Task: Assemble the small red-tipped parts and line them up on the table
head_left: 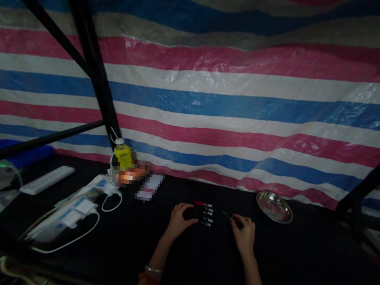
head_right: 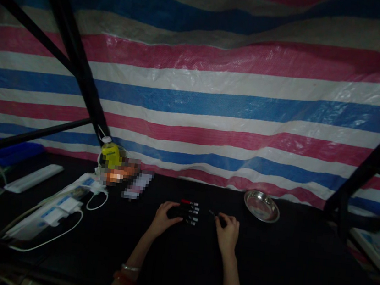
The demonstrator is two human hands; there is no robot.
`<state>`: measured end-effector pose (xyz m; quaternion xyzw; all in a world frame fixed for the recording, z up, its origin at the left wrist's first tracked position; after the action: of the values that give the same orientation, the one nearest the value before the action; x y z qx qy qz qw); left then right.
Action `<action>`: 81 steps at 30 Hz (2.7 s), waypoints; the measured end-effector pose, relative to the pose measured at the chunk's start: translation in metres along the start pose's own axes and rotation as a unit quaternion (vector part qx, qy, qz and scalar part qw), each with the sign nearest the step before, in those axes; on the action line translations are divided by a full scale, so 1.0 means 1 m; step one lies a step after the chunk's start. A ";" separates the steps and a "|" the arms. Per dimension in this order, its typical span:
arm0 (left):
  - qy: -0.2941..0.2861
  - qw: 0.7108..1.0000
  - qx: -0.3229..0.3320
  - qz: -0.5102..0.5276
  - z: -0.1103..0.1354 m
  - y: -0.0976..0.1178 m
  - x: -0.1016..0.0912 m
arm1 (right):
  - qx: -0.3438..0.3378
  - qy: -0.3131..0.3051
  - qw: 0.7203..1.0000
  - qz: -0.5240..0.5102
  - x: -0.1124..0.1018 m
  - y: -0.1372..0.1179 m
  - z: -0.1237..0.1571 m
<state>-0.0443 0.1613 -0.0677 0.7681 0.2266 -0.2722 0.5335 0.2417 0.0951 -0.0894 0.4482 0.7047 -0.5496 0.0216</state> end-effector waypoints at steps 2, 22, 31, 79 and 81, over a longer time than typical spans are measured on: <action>0.030 1.000 0.001 -0.001 0.001 0.005 -0.005 | -0.010 -0.019 1.000 0.012 0.008 -0.007 0.002; -0.131 0.954 0.205 -0.174 -0.001 0.114 0.108 | -0.034 -0.002 0.999 0.020 0.007 0.000 0.006; -0.098 0.953 0.194 -0.213 0.005 0.112 0.107 | -0.028 -0.029 0.999 0.006 0.011 -0.004 0.006; 0.017 0.993 0.110 -0.033 0.029 0.128 0.057 | 0.247 -0.027 0.817 -0.521 0.033 -0.007 0.020; 0.017 0.993 0.113 -0.030 0.030 0.127 0.057 | 0.243 -0.020 0.823 -0.513 0.031 -0.007 0.019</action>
<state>0.0740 0.0947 -0.0251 0.8205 0.2268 -0.2989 0.4312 0.2098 0.0983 -0.1075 0.0017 0.6761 -0.6437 -0.3586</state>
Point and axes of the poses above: each hand's wrist, its own z-axis away from the middle knuckle, its own x-axis out of the palm, y = z × x, the point moved 10 cm from there along -z, towards the middle knuckle, and after that the axes turned 5 degrees about -z, right-handed, at the moved point
